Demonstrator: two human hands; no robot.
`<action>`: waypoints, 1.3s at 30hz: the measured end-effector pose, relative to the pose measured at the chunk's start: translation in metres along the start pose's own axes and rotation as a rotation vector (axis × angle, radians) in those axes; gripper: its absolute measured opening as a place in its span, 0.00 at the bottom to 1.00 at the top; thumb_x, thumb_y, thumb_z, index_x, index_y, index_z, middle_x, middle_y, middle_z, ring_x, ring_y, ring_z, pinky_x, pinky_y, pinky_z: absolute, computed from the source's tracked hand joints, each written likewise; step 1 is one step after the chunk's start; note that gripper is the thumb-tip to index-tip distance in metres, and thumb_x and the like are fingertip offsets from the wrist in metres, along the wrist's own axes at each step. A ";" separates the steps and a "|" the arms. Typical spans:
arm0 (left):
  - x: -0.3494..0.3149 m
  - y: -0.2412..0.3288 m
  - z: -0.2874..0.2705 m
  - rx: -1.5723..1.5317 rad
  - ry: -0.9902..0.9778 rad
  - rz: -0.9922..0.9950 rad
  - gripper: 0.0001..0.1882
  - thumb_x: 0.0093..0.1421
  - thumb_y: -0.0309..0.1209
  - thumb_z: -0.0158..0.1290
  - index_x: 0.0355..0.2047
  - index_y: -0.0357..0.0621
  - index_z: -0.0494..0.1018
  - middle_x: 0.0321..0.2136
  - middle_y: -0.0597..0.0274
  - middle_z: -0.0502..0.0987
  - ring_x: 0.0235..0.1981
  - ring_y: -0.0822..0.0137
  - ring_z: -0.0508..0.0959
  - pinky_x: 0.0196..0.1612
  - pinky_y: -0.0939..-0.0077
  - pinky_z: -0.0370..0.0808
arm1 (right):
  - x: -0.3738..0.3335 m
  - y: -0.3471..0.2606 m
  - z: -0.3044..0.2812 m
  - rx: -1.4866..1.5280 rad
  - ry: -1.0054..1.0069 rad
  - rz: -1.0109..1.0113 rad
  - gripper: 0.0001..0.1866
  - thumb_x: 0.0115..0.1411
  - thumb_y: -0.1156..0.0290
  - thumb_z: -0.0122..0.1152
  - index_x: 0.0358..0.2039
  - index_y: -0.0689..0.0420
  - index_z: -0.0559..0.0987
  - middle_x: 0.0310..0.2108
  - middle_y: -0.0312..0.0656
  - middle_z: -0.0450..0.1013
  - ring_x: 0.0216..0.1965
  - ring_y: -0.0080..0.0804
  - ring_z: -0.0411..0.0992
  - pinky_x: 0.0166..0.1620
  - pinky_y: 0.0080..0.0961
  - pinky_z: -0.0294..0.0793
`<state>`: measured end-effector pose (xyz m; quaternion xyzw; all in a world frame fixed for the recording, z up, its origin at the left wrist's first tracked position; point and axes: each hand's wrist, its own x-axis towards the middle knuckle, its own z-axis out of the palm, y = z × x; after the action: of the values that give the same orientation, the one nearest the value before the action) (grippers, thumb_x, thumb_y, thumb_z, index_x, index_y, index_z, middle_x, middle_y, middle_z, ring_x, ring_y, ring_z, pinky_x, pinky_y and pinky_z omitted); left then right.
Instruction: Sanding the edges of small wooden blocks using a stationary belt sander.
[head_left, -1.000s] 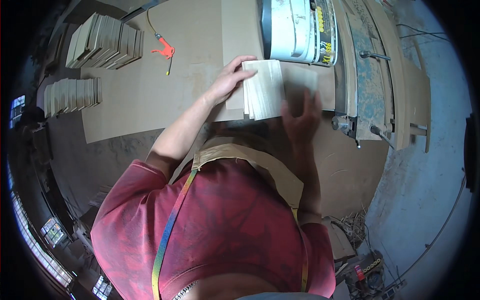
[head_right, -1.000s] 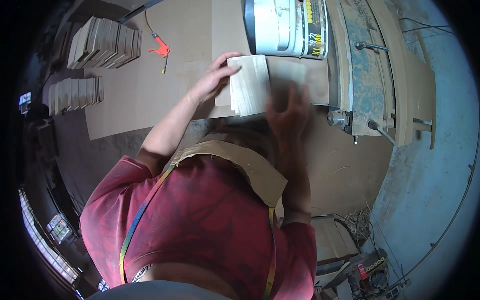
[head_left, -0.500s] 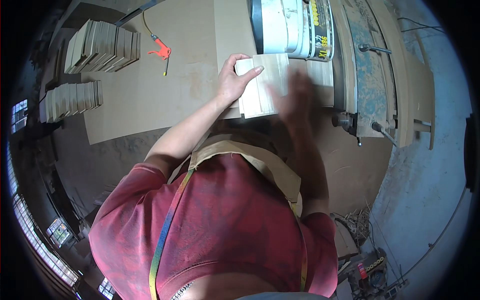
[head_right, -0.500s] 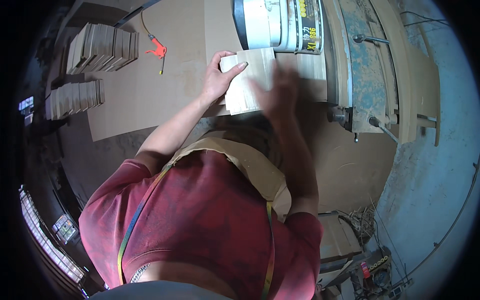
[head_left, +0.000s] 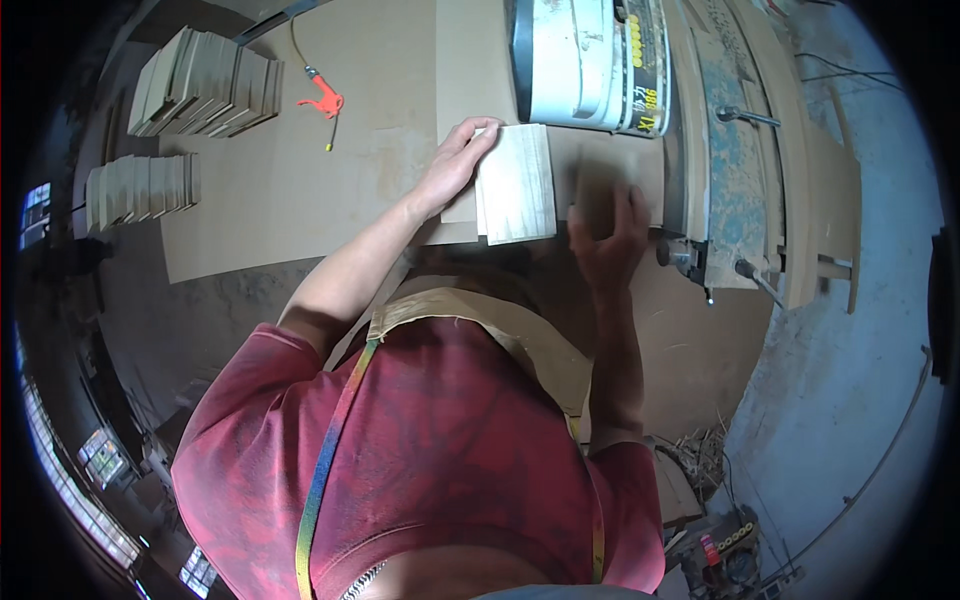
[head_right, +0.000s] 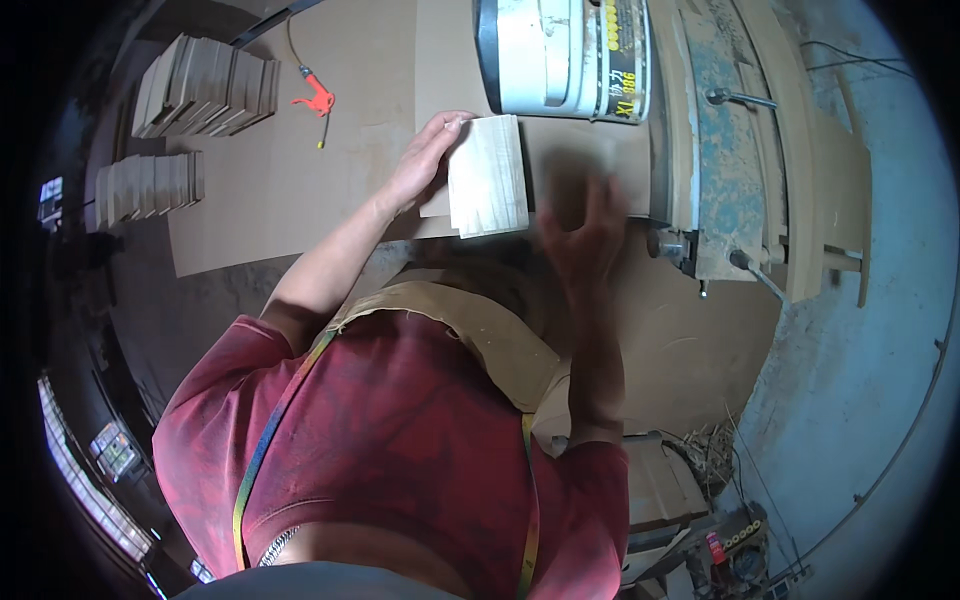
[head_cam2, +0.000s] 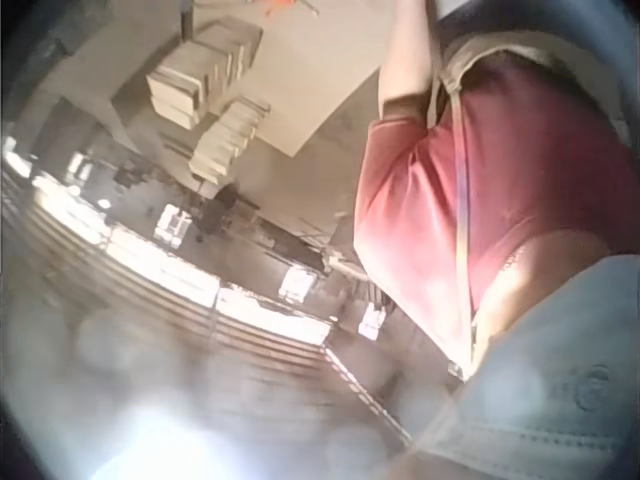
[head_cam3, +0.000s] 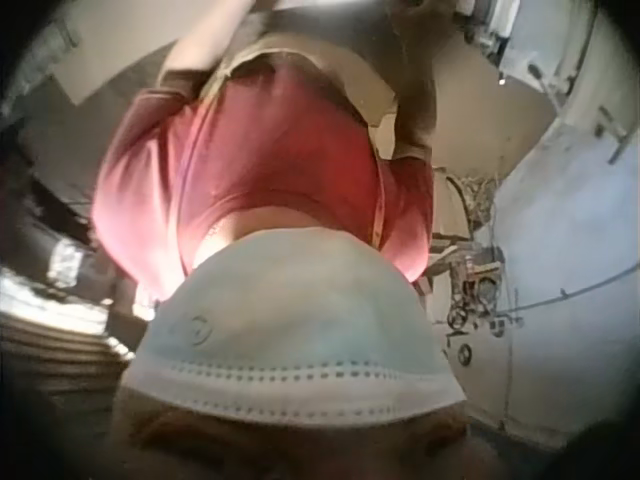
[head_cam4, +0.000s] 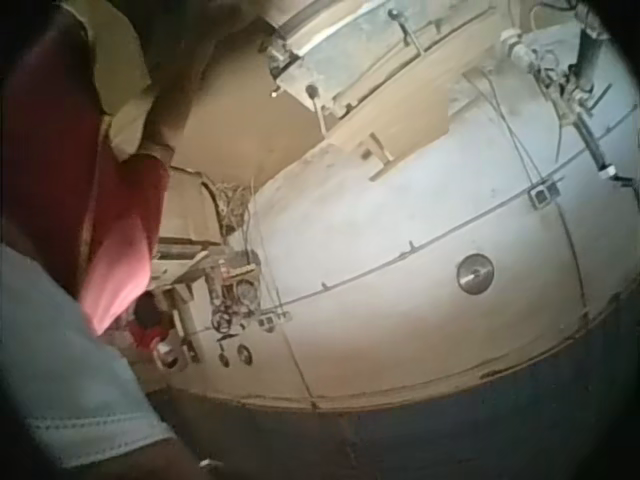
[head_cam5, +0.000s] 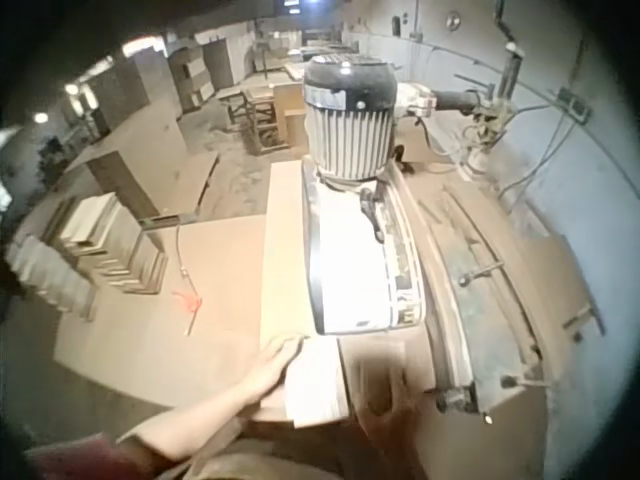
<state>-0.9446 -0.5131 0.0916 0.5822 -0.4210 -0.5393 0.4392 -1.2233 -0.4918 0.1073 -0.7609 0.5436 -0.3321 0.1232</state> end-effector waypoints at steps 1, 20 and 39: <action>-0.003 0.003 -0.002 0.001 0.006 0.005 0.32 0.79 0.56 0.47 0.68 0.44 0.73 0.65 0.45 0.71 0.63 0.55 0.72 0.64 0.57 0.73 | 0.005 -0.013 0.002 0.066 0.021 -0.016 0.40 0.55 0.60 0.81 0.65 0.64 0.78 0.63 0.63 0.73 0.60 0.63 0.74 0.62 0.52 0.77; -0.011 0.001 -0.017 -0.233 -0.121 -0.073 0.30 0.69 0.25 0.62 0.70 0.45 0.70 0.58 0.53 0.78 0.56 0.62 0.78 0.60 0.69 0.75 | -0.015 0.064 0.009 -0.293 0.004 0.044 0.29 0.60 0.67 0.72 0.61 0.65 0.79 0.64 0.62 0.73 0.67 0.67 0.71 0.66 0.54 0.74; 0.002 -0.033 0.005 0.196 0.253 0.233 0.26 0.58 0.33 0.72 0.57 0.51 0.79 0.54 0.54 0.78 0.55 0.52 0.77 0.64 0.58 0.74 | -0.003 -0.032 0.019 -0.166 -0.130 -0.129 0.39 0.59 0.54 0.79 0.64 0.67 0.79 0.65 0.66 0.73 0.60 0.65 0.73 0.66 0.53 0.75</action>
<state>-0.9494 -0.5070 0.0593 0.6326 -0.4774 -0.3638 0.4894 -1.1875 -0.4803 0.1098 -0.8218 0.5101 -0.2431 0.0731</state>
